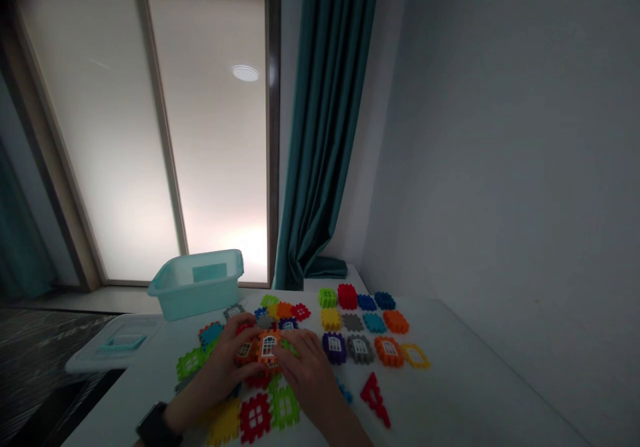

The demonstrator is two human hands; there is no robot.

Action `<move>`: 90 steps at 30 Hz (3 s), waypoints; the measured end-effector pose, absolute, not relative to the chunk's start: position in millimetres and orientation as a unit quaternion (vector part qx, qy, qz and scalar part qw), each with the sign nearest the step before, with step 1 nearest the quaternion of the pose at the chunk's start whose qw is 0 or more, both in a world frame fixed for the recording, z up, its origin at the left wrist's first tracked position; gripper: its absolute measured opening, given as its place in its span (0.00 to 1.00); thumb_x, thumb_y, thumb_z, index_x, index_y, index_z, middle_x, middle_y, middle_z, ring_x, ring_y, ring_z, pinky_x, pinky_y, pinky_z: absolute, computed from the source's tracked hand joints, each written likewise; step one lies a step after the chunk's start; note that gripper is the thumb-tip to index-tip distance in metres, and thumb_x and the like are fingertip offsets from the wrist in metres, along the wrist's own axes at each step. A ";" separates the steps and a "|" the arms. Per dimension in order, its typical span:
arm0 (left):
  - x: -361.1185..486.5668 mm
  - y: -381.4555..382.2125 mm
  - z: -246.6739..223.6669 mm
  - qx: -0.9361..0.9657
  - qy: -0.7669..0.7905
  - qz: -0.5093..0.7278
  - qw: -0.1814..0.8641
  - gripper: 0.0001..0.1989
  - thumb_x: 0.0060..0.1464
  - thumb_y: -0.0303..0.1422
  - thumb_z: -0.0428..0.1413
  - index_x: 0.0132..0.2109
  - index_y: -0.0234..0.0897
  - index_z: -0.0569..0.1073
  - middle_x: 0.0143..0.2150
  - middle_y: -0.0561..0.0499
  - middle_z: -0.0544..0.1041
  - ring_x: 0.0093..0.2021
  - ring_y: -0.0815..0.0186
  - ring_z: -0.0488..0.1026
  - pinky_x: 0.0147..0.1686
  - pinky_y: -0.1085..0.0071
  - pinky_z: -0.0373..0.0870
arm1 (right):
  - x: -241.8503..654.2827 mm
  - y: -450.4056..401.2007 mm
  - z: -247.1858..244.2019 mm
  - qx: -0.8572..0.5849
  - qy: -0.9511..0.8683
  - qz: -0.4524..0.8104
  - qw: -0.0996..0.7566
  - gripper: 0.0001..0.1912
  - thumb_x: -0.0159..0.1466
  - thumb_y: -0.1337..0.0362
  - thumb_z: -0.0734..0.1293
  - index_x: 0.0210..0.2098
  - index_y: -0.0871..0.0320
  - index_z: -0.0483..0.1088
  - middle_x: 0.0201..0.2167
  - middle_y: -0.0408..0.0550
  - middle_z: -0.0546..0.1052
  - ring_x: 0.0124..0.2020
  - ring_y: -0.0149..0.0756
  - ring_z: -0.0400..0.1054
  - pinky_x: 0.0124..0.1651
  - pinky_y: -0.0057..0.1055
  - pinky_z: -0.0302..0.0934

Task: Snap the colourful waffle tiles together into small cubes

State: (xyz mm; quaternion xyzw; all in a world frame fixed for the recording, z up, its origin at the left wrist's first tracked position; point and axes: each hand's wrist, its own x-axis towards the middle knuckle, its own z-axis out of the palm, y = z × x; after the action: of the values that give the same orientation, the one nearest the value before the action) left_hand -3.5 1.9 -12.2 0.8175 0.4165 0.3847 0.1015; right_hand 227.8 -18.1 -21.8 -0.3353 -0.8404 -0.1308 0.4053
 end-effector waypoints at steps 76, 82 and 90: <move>-7.7 -1.2 -6.0 0.822 0.382 0.413 0.081 0.19 0.53 0.39 0.65 0.51 0.43 0.74 0.55 0.44 0.69 0.57 0.51 0.68 0.57 0.53 0.69 | 221.5 -24.1 -24.4 -0.387 -0.810 -0.080 0.434 0.15 0.69 0.68 0.61 0.53 0.50 0.69 0.55 0.52 0.75 0.57 0.45 0.69 0.60 0.49 0.67; -12.5 1.8 -9.5 0.834 0.374 0.405 0.027 0.19 0.54 0.41 0.65 0.52 0.43 0.75 0.55 0.43 0.70 0.56 0.50 0.69 0.56 0.52 0.71 | 222.9 -22.4 -26.4 -0.380 -0.817 -0.064 0.430 0.13 0.70 0.67 0.61 0.52 0.51 0.69 0.52 0.51 0.76 0.55 0.44 0.71 0.60 0.49 0.67; -10.5 -0.2 -9.3 0.828 0.384 0.406 0.040 0.21 0.54 0.41 0.65 0.53 0.45 0.75 0.55 0.44 0.70 0.57 0.50 0.69 0.56 0.52 0.71 | 223.1 -21.6 -23.1 -0.368 -0.815 -0.061 0.443 0.10 0.70 0.67 0.62 0.49 0.51 0.70 0.48 0.49 0.78 0.51 0.42 0.73 0.59 0.48 0.67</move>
State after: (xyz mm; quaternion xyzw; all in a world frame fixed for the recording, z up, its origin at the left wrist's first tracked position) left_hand -10.5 -0.2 -9.3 0.8283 0.3835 0.4065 0.0398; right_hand 223.1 -21.6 -23.1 -0.3681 -0.8151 -0.0614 0.4431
